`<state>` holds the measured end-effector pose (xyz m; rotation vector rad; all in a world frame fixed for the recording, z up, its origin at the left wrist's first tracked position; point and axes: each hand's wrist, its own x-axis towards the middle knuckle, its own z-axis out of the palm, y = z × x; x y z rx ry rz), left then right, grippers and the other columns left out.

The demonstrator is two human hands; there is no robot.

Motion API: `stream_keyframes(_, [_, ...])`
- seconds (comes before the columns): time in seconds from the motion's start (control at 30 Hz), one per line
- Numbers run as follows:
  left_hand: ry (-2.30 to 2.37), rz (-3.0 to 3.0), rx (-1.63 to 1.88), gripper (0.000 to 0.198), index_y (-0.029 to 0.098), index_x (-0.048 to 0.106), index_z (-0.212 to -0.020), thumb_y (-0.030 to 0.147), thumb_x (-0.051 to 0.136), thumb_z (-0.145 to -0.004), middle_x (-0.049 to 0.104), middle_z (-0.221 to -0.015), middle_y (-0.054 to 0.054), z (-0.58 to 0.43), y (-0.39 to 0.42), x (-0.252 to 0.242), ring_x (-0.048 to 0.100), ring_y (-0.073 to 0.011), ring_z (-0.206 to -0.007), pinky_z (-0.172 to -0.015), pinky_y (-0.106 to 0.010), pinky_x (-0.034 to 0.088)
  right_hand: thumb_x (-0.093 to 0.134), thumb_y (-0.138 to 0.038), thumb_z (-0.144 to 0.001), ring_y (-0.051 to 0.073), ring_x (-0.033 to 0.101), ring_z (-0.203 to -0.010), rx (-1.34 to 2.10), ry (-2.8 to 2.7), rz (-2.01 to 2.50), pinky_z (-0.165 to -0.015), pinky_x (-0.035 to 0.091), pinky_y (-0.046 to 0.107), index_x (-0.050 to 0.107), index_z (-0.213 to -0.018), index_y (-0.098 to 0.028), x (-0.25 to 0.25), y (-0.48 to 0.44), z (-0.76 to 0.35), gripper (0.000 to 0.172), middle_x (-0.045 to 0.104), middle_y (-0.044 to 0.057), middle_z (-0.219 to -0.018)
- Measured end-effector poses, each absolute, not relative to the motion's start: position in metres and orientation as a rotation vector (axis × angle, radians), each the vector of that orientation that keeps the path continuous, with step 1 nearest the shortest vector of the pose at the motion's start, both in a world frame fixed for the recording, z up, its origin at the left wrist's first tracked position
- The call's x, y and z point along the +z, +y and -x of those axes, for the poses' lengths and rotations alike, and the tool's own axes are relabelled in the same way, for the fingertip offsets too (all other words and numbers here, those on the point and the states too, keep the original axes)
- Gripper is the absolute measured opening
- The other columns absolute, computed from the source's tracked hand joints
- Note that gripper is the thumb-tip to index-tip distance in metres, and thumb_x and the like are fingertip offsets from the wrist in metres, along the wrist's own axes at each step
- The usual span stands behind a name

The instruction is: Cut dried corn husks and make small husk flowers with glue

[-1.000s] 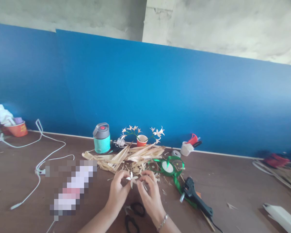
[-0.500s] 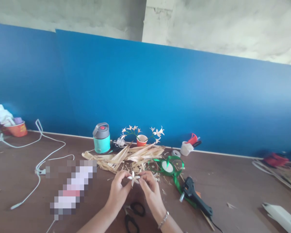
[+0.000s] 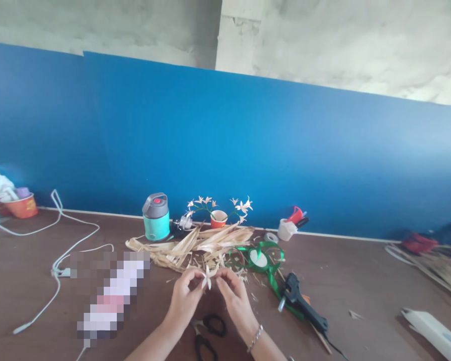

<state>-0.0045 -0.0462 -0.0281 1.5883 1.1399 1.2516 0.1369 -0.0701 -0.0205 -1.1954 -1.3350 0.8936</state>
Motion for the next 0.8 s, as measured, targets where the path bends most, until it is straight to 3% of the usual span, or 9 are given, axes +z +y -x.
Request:
stream_keyframes(0.17, [1.013, -1.432, 1.246, 0.021, 0.016, 0.059, -0.064, 0.036, 0.061, -0.071, 0.059, -0.078, -0.004, 0.004, -0.048, -0.026, 0.055, -0.0185, -0.075, -0.068, -0.025, 0.043, 0.061, -0.032, -0.073, 0.015, 0.055, -0.065, 0.873, -1.346, 1.269, -0.059, 0.043, 0.024, 0.062, -0.078, -0.017, -0.029, -0.069, -0.133, 0.016, 0.062, 0.002, -0.072])
stream_keyframes(0.37, [0.916, -1.368, 1.231, 0.021, 0.015, 0.061, -0.065, 0.036, 0.065, -0.069, 0.058, -0.081, -0.004, 0.003, -0.053, -0.021, 0.055, -0.0195, -0.080, -0.074, -0.027, 0.043, 0.060, -0.033, -0.074, 0.012, 0.050, -0.059, 0.856, -1.418, 1.258, -0.057, 0.039, 0.023, 0.062, -0.067, -0.016, -0.025, -0.069, -0.131, 0.019, 0.058, -0.001, -0.063])
stream_keyframes(0.67, [0.936, -1.212, 1.201, 0.028, 0.015, 0.064, -0.072, 0.041, 0.069, -0.064, 0.059, -0.066, -0.001, 0.003, -0.052, -0.021, 0.052, -0.0151, -0.065, -0.063, -0.024, 0.041, 0.056, -0.030, -0.076, 0.011, 0.048, -0.058, 0.958, -1.354, 1.160, -0.057, 0.039, 0.021, 0.059, -0.066, -0.017, -0.022, -0.070, -0.130, 0.017, 0.054, -0.002, -0.062])
stream_keyframes(0.8, [0.940, -1.198, 1.202, 0.030, 0.015, 0.066, -0.073, 0.042, 0.070, -0.062, 0.061, -0.069, -0.002, 0.003, -0.050, -0.025, 0.054, -0.0159, -0.066, -0.063, -0.024, 0.042, 0.055, -0.027, -0.073, 0.009, 0.045, -0.048, 1.050, -1.293, 1.176, -0.046, 0.036, 0.020, 0.062, -0.075, -0.018, -0.022, -0.070, -0.126, 0.011, 0.055, -0.003, -0.058])
